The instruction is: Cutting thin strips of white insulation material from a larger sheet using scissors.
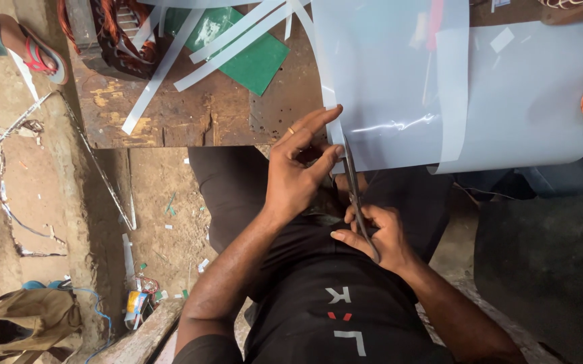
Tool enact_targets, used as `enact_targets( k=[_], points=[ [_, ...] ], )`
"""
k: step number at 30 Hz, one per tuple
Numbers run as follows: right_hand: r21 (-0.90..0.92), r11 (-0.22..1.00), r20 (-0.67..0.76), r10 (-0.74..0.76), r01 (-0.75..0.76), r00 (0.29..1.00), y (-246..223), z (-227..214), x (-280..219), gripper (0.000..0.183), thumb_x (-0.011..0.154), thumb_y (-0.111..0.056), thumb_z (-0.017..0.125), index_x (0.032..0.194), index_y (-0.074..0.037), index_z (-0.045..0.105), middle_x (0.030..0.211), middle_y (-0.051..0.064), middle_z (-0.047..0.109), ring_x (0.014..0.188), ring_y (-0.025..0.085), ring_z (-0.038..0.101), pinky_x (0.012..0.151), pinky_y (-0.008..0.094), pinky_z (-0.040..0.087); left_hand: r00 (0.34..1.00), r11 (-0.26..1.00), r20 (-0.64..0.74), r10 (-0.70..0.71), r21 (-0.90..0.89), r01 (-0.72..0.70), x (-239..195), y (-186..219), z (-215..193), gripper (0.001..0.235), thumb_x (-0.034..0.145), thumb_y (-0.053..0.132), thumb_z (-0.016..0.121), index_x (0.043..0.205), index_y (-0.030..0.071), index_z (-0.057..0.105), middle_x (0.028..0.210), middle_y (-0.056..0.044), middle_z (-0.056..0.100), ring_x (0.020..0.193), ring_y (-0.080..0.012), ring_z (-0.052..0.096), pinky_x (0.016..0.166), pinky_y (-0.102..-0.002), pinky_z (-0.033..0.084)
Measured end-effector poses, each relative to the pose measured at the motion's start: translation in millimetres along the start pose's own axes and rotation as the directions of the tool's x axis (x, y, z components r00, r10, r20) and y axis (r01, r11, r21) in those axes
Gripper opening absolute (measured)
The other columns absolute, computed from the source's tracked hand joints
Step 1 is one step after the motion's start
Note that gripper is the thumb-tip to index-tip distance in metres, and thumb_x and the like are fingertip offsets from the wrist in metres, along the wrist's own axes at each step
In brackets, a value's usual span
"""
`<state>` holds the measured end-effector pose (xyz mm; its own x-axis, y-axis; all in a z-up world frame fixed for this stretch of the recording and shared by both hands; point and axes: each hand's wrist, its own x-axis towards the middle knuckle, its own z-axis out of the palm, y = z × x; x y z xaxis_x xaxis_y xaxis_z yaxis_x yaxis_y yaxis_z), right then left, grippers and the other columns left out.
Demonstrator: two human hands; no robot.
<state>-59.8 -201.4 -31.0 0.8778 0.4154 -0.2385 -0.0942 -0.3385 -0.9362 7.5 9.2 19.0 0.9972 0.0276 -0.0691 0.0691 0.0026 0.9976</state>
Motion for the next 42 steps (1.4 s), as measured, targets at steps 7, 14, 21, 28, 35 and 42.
enact_targets(
  k=[7,14,21,28,35,42],
  points=[
    [-0.022,1.0,-0.022,-0.02,0.02,1.0,1.5,1.2,-0.9,0.029,0.078,-0.024,0.087,0.079,-0.004,0.066,0.059,-0.001,0.058,0.05,0.005,0.052,0.049,0.023,0.043,1.0,1.0,-0.001,0.022,0.0,-0.022,-0.2,1.9,-0.4,0.051,0.093,0.0,0.076,0.14,0.012,0.064,0.146,-0.008,0.061,0.091,-0.0039,0.065,0.083,-0.022,0.06],
    [-0.028,0.999,-0.039,0.033,-0.034,0.999,2.8,1.0,0.4,0.027,0.076,-0.02,0.09,0.077,-0.003,0.069,0.055,-0.002,0.059,0.048,0.005,0.051,0.046,0.023,0.042,0.999,0.999,0.002,0.04,-0.021,-0.04,1.6,1.5,-0.2,0.049,0.093,-0.002,0.076,0.14,0.01,0.064,0.148,-0.008,0.061,0.093,-0.0051,0.067,0.085,-0.022,0.06],
    [0.033,0.999,-0.086,-0.039,0.042,0.996,2.1,4.5,-1.0,0.024,0.08,-0.019,0.087,0.084,-0.003,0.07,0.057,-0.003,0.058,0.049,0.004,0.052,0.048,0.022,0.041,0.986,0.989,-0.106,0.13,-0.051,-0.136,29.5,19.4,-0.7,0.062,0.094,0.007,0.077,0.15,0.014,0.051,0.146,-0.013,0.056,0.09,-0.0107,0.072,0.074,-0.026,0.064],
    [0.035,0.991,-0.141,-0.121,0.127,0.983,-1.1,5.4,-0.7,0.021,0.085,-0.018,0.083,0.088,-0.004,0.068,0.063,-0.003,0.06,0.054,0.004,0.054,0.051,0.021,0.043,0.916,0.915,-0.153,0.371,-0.11,-0.389,153.7,-18.7,41.8,0.041,0.1,0.019,0.076,0.136,0.01,0.057,0.118,-0.01,0.071,0.108,-0.0207,0.075,0.097,-0.034,0.068],
    [-0.003,0.986,-0.177,-0.165,0.167,0.97,-0.9,1.4,-1.6,0.022,0.084,-0.018,0.084,0.09,-0.003,0.069,0.066,-0.002,0.064,0.057,0.004,0.058,0.053,0.021,0.046,0.967,0.975,0.154,0.201,0.062,-0.213,207.0,-30.9,54.7,0.032,0.098,0.03,0.074,0.118,0.005,0.069,0.102,-0.008,0.076,0.092,-0.0204,0.077,0.079,-0.034,0.067],
    [0.067,0.989,-0.204,-0.116,0.132,0.972,5.7,1.3,-1.8,0.02,0.083,-0.013,0.084,0.091,-0.002,0.069,0.064,-0.001,0.064,0.054,0.003,0.056,0.05,0.019,0.043,0.896,0.895,-0.146,0.42,0.231,-0.382,118.0,11.3,21.1,0.022,0.1,0.019,0.07,0.114,0.003,0.07,0.1,-0.009,0.073,0.077,-0.0151,0.071,0.066,-0.03,0.06]
  ],
)
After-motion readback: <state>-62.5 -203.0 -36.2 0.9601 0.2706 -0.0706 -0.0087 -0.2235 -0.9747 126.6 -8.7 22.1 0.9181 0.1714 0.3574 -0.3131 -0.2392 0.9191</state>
